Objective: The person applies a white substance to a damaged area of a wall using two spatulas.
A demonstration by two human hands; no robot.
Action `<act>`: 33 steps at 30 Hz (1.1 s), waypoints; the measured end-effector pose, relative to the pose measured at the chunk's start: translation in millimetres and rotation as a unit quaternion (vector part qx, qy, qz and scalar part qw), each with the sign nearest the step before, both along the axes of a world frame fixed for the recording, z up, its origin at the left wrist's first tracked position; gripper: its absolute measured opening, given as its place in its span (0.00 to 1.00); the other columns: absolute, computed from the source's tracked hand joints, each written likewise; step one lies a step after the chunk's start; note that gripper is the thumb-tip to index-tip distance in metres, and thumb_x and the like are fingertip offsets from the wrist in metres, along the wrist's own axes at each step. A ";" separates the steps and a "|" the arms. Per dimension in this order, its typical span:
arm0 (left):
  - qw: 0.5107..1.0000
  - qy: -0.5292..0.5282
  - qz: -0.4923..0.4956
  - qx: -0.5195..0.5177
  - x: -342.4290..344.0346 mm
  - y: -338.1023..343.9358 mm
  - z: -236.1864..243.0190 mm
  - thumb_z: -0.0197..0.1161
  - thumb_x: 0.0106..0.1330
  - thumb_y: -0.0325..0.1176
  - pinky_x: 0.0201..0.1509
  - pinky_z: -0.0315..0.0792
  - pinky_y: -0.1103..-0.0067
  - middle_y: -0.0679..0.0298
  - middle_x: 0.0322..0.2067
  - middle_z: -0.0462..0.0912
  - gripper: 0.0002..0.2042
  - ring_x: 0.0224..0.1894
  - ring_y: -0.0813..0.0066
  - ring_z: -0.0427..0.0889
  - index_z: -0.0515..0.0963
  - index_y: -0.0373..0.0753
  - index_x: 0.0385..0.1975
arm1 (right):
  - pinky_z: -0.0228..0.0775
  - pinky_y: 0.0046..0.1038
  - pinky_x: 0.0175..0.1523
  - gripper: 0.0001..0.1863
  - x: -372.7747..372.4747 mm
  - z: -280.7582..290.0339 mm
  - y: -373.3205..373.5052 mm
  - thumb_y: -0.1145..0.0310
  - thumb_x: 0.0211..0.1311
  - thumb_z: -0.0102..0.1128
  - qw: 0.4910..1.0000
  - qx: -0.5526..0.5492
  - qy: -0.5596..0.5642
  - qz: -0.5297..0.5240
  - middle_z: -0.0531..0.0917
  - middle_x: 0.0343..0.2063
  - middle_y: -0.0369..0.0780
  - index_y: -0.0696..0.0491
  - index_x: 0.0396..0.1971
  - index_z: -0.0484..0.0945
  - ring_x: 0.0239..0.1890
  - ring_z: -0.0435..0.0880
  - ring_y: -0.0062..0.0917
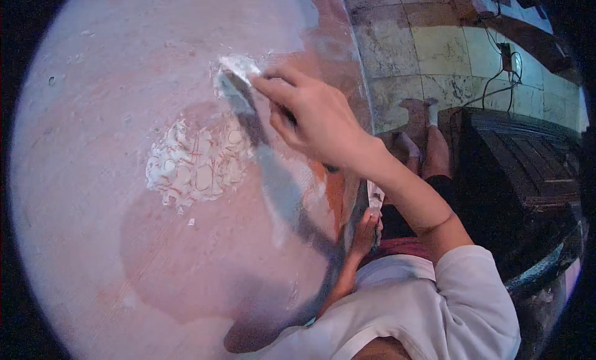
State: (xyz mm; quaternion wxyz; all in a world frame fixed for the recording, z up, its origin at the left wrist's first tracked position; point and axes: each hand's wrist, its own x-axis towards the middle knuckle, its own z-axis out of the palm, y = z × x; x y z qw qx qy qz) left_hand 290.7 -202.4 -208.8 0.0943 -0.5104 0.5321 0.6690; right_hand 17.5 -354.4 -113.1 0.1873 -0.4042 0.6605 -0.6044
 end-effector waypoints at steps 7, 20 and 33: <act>0.998 -0.006 -0.043 -0.052 0.6 -0.6 2.4 0.42 0.68 0.50 0.14 0.63 0.81 0.69 0.17 0.67 0.18 0.14 0.80 0.67 0.67 0.40 0.37 | 0.73 0.38 0.34 0.24 9.0 12.6 2.9 0.74 0.50 0.54 0.997 0.015 -0.024 0.070 0.75 0.46 0.45 0.51 0.51 0.71 0.32 0.80 0.41; 0.986 -0.086 0.057 0.130 -21.5 -5.2 9.1 0.42 0.68 0.47 0.17 0.63 0.82 0.69 0.17 0.68 0.16 0.15 0.80 0.67 0.68 0.40 0.37 | 0.74 0.36 0.36 0.21 5.7 2.7 7.3 0.74 0.50 0.54 0.998 0.012 -0.045 0.049 0.76 0.44 0.44 0.53 0.48 0.74 0.33 0.81 0.40; 0.988 -0.068 0.068 0.121 6.8 8.5 -13.4 0.43 0.68 0.47 0.22 0.64 0.81 0.69 0.18 0.69 0.16 0.18 0.81 0.68 0.68 0.40 0.36 | 0.72 0.35 0.40 0.18 -4.4 -29.6 -3.1 0.73 0.52 0.52 0.998 0.024 -0.059 -0.002 0.78 0.38 0.49 0.56 0.46 0.76 0.34 0.79 0.43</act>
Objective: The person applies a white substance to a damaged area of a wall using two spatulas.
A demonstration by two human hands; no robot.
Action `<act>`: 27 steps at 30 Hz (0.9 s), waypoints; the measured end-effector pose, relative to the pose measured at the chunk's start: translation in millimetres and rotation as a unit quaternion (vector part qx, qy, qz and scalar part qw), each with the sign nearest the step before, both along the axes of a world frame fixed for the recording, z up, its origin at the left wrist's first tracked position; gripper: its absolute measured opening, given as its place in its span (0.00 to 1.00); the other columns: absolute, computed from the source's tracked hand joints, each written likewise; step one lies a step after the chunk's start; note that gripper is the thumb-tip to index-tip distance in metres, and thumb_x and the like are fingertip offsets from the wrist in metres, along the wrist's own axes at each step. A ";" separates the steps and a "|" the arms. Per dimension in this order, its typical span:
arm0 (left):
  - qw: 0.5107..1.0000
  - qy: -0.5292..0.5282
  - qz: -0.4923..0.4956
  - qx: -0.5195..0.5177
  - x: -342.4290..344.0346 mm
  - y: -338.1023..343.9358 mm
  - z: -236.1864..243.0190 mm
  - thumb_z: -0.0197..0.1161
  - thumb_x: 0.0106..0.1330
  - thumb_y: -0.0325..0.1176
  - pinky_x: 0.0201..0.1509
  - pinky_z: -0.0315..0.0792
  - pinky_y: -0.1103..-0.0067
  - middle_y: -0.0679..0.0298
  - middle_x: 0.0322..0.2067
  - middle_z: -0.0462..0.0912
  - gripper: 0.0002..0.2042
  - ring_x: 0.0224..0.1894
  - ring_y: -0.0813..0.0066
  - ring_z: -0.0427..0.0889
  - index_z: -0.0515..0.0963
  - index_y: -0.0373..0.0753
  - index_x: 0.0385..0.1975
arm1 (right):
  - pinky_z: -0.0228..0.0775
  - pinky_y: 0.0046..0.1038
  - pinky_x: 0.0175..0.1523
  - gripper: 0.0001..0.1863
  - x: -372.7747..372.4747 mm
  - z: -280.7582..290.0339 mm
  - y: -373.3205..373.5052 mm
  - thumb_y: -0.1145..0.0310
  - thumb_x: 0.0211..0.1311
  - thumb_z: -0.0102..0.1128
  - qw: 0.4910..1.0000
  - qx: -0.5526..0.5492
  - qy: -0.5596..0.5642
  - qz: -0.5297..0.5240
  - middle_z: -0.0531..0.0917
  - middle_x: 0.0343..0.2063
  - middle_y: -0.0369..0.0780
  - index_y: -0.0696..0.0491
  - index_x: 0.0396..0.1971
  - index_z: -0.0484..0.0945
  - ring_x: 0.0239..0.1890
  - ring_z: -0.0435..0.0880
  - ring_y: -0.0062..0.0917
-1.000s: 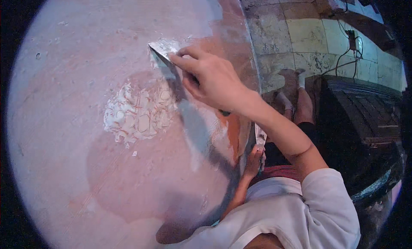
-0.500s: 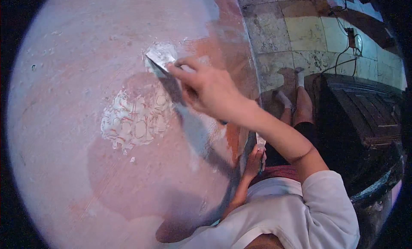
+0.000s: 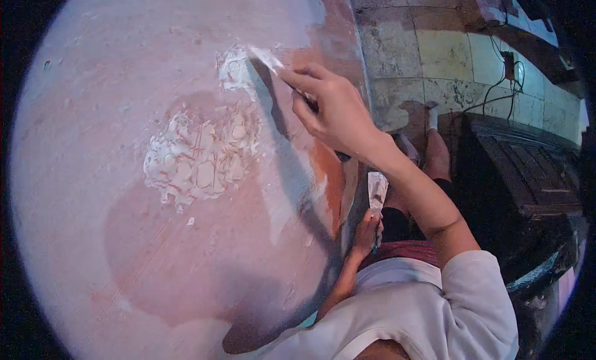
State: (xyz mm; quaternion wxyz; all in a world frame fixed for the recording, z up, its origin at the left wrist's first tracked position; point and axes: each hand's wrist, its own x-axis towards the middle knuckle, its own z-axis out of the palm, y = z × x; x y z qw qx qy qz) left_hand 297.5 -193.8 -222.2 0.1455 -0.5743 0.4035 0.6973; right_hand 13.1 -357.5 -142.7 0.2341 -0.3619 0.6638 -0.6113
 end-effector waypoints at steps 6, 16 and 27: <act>0.998 0.021 0.043 -0.034 17.5 10.4 -14.1 0.45 0.68 0.48 0.20 0.65 0.79 0.70 0.18 0.69 0.16 0.17 0.79 0.69 0.69 0.41 0.34 | 0.73 0.34 0.37 0.22 36.5 -3.8 -15.3 0.74 0.52 0.54 0.999 -0.024 0.028 -0.038 0.75 0.43 0.49 0.53 0.50 0.74 0.31 0.80 0.41; 0.927 0.112 -0.194 -0.299 18.8 15.8 -25.0 0.45 0.66 0.53 0.15 0.61 0.79 0.69 0.18 0.67 0.18 0.14 0.79 0.67 0.67 0.43 0.35 | 0.73 0.33 0.37 0.25 60.7 -1.5 33.8 0.76 0.51 0.55 0.996 -0.050 -0.067 0.020 0.73 0.45 0.50 0.56 0.53 0.71 0.31 0.80 0.41; 0.993 -0.020 -0.060 -0.099 -13.4 7.4 14.5 0.44 0.68 0.50 0.23 0.65 0.77 0.68 0.19 0.67 0.16 0.19 0.78 0.70 0.65 0.42 0.31 | 0.72 0.37 0.37 0.28 72.3 2.4 -4.7 0.77 0.51 0.56 0.995 -0.060 -0.082 -0.017 0.70 0.46 0.52 0.54 0.57 0.66 0.32 0.79 0.43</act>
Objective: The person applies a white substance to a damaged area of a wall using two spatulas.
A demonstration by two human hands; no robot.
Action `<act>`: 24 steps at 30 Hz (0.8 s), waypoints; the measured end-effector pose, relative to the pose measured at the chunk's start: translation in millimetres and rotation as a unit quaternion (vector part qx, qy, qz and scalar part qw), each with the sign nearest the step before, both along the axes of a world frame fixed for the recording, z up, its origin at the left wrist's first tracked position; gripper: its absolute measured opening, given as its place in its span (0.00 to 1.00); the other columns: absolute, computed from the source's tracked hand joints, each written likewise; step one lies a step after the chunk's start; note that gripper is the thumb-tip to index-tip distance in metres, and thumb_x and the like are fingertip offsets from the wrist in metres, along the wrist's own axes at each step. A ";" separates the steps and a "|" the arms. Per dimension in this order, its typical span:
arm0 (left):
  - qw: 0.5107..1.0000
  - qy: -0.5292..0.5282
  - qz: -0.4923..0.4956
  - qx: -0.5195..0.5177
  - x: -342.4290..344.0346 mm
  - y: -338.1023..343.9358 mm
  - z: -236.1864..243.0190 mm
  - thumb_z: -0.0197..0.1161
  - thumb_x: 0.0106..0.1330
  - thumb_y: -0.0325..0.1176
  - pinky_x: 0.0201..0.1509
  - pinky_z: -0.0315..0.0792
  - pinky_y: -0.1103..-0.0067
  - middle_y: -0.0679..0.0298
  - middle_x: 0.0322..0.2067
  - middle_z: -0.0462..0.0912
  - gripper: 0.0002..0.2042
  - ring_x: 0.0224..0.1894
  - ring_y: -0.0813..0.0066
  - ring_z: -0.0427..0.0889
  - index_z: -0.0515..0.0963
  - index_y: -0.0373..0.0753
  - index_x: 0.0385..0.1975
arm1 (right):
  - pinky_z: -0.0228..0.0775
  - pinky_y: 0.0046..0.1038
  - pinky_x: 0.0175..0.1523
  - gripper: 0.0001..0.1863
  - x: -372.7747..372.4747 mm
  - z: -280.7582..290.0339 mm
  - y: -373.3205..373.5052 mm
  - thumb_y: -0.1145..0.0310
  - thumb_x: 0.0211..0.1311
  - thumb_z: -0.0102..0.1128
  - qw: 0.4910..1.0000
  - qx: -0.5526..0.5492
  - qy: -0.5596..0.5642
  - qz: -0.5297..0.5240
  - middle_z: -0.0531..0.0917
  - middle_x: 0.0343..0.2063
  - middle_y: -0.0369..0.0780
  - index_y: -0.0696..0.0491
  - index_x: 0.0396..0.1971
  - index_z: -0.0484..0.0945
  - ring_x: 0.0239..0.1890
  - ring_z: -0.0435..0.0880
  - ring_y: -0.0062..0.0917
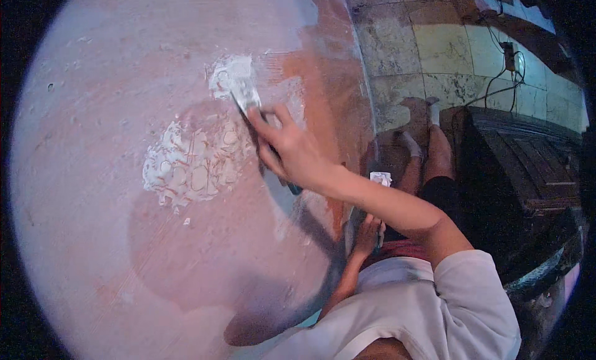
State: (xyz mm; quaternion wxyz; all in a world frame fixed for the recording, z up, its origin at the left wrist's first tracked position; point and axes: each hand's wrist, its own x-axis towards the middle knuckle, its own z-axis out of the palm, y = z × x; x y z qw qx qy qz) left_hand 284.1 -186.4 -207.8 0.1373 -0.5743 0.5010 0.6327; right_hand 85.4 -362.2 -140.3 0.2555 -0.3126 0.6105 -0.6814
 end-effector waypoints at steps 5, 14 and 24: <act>0.980 0.105 -0.107 -0.134 22.4 3.9 -21.0 0.44 0.69 0.50 0.26 0.66 0.74 0.68 0.19 0.67 0.17 0.22 0.76 0.71 0.66 0.41 0.32 | 0.73 0.32 0.36 0.27 -11.6 -9.6 33.7 0.78 0.51 0.56 0.999 -0.021 0.026 0.033 0.72 0.45 0.49 0.53 0.55 0.69 0.31 0.80 0.39; 0.999 0.029 -0.016 -0.008 2.1 0.7 -3.7 0.44 0.68 0.50 0.21 0.65 0.77 0.68 0.18 0.67 0.17 0.18 0.76 0.69 0.68 0.41 0.36 | 0.72 0.30 0.34 0.27 -15.9 -20.1 -7.5 0.77 0.52 0.56 0.998 -0.002 0.056 -0.039 0.72 0.44 0.50 0.53 0.56 0.69 0.30 0.79 0.37; 0.998 0.056 -0.032 -0.020 -0.4 -8.6 -5.9 0.42 0.71 0.43 0.19 0.64 0.80 0.68 0.17 0.67 0.13 0.16 0.79 0.69 0.67 0.41 0.37 | 0.73 0.32 0.41 0.22 -66.3 -25.1 27.6 0.81 0.49 0.53 0.996 0.026 0.085 -0.027 0.76 0.45 0.46 0.53 0.48 0.75 0.38 0.81 0.38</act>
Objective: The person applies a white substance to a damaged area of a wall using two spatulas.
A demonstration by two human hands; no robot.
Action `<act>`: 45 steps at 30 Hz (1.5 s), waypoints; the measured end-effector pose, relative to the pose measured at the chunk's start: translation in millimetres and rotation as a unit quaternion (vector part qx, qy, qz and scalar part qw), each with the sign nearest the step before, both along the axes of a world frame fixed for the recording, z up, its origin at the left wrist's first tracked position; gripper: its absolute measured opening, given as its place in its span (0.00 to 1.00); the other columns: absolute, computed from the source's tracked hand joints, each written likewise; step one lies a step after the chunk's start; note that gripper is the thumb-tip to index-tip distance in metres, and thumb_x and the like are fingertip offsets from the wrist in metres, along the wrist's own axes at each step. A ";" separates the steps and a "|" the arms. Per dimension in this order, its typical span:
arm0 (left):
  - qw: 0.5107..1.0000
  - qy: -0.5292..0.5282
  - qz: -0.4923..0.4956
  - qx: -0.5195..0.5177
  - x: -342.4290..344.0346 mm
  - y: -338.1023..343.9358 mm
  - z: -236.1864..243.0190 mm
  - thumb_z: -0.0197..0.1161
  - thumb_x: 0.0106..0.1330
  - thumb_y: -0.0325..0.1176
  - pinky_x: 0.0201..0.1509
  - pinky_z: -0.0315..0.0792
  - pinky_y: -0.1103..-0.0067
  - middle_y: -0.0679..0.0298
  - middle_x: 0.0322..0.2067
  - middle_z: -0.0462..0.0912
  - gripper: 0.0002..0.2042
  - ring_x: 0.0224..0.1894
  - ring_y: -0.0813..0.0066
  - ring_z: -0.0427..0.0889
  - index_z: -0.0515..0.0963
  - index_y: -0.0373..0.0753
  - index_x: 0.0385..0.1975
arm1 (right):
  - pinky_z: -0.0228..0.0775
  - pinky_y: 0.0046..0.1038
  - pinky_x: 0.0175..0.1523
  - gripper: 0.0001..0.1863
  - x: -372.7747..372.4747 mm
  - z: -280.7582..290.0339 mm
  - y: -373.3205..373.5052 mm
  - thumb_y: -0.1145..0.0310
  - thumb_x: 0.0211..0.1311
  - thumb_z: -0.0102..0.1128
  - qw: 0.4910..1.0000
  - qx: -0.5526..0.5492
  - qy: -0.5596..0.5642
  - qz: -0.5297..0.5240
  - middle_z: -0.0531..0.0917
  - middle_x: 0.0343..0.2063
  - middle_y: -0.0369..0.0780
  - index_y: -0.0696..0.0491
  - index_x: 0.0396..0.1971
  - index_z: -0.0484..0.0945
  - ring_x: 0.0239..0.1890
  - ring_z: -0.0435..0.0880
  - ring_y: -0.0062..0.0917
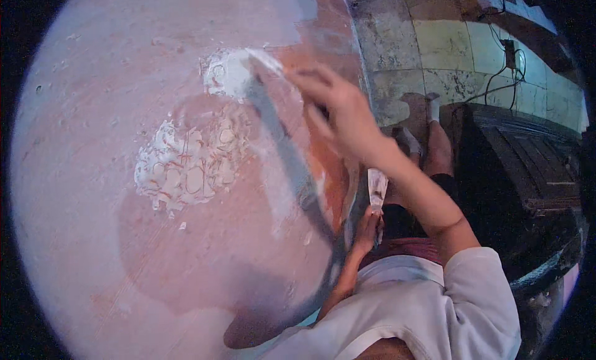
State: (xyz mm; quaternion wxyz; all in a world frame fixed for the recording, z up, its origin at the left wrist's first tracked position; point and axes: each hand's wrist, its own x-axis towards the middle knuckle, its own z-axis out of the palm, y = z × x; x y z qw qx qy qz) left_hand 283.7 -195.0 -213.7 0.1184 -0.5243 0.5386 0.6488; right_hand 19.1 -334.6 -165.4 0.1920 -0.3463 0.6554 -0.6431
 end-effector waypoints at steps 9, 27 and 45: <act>0.774 0.106 -0.274 -0.561 17.3 -2.9 -14.7 0.43 0.70 0.43 0.16 0.63 0.81 0.68 0.20 0.68 0.12 0.15 0.80 0.67 0.69 0.42 0.37 | 0.74 0.36 0.41 0.23 -8.4 -16.0 -31.4 0.75 0.49 0.55 0.992 0.052 0.103 0.042 0.76 0.48 0.42 0.48 0.50 0.75 0.40 0.80 0.41; 0.992 -0.044 0.100 0.060 9.8 -1.3 6.6 0.43 0.70 0.40 0.13 0.61 0.80 0.67 0.16 0.66 0.12 0.12 0.79 0.65 0.67 0.38 0.41 | 0.72 0.35 0.39 0.24 -62.9 -20.3 -32.2 0.75 0.53 0.53 0.965 0.049 0.226 0.125 0.75 0.48 0.40 0.45 0.52 0.73 0.37 0.79 0.39; 0.995 -0.093 0.044 0.019 -10.8 -3.5 15.6 0.43 0.70 0.42 0.14 0.61 0.83 0.68 0.19 0.67 0.12 0.14 0.81 0.65 0.67 0.41 0.38 | 0.72 0.40 0.41 0.22 -70.2 -8.6 -32.6 0.75 0.52 0.49 0.977 0.011 0.194 0.093 0.79 0.39 0.42 0.47 0.49 0.76 0.39 0.79 0.41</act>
